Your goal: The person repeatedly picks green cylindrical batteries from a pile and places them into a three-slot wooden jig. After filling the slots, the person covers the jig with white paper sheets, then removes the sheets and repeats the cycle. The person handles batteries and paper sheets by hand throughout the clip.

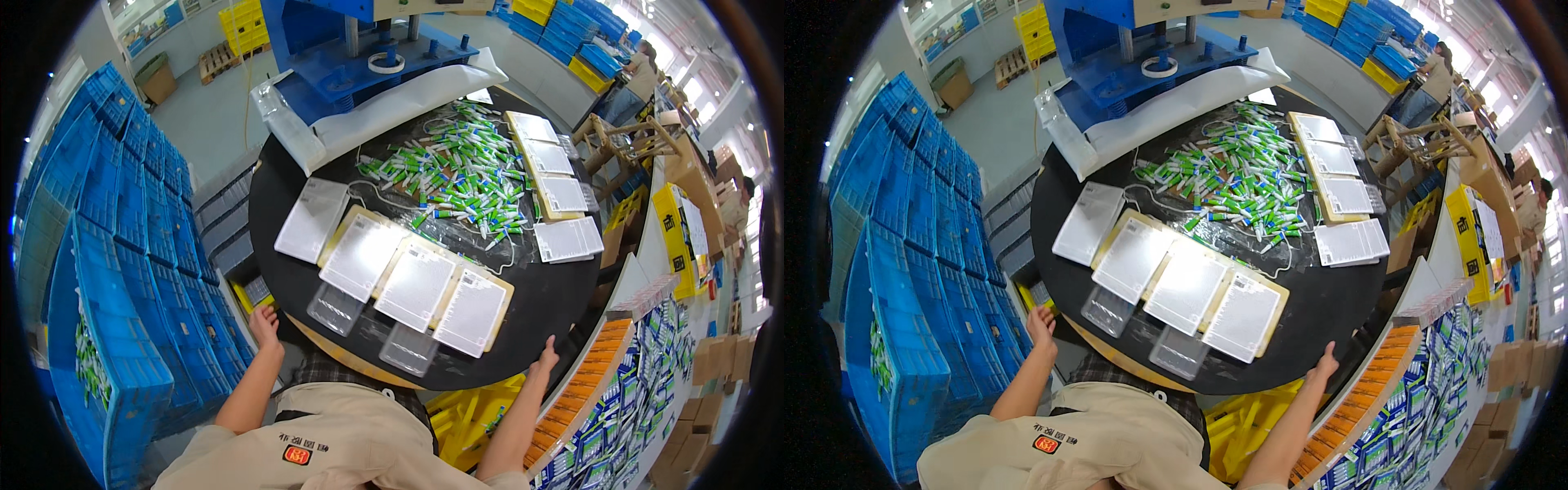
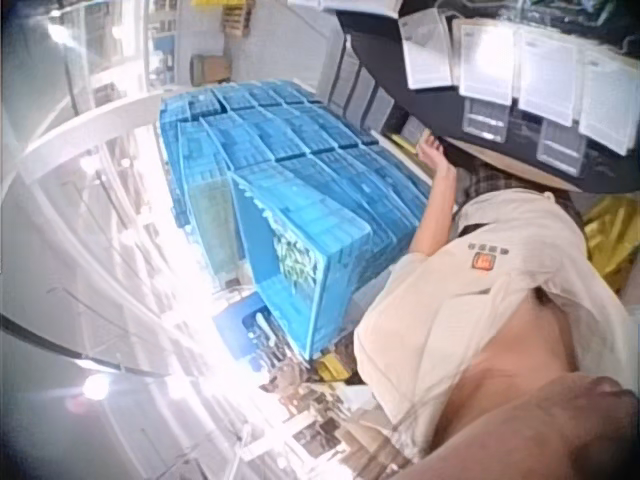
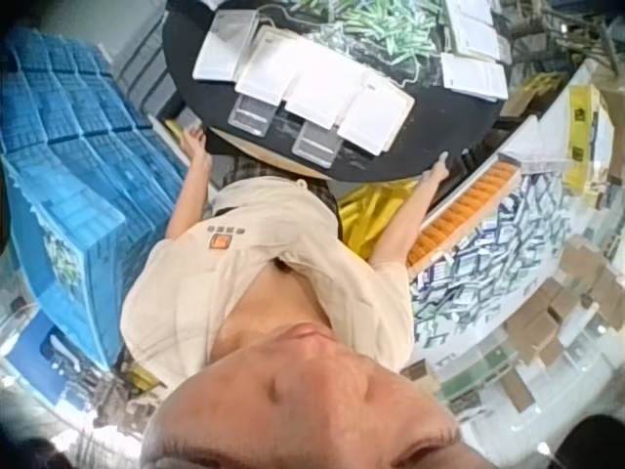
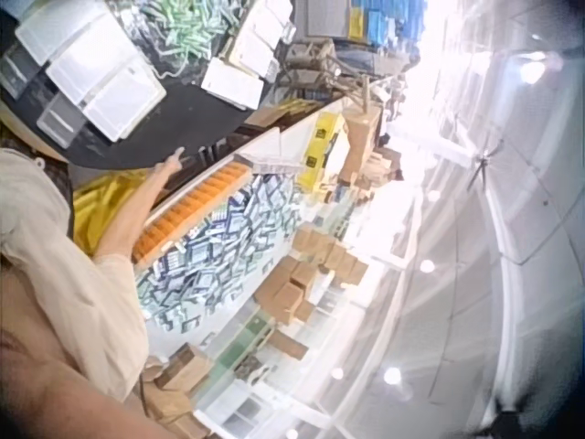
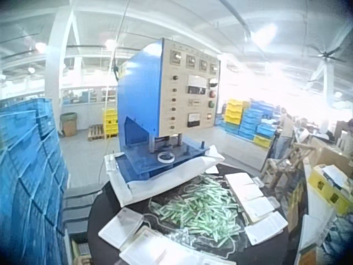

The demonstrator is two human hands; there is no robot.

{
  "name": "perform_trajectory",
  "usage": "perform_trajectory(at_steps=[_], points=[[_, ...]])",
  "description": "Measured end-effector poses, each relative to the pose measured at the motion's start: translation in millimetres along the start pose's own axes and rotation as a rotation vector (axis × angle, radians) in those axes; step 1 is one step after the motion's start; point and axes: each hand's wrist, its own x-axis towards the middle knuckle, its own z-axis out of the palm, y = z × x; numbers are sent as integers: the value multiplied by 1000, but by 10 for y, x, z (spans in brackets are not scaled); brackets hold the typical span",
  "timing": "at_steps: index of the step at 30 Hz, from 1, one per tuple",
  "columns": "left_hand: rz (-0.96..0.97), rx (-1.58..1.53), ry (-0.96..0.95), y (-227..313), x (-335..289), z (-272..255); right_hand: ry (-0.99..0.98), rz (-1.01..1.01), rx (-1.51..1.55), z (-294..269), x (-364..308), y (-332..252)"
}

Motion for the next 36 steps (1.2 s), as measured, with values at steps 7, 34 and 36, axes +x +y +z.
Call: perform_trajectory(at_steps=[7, 34, 36], points=[[-386, 29, 32, -901, -58, -577, -337, 273, -241, -465, -1949, 900], [385, 556, 122, 1220, 1829, 1379, -799, -1342, -902, 1035, -2677, -651], [1249, 625, 82, 1157, 915, 1473, -502, -1389, -812, 867, -2595, -896]])
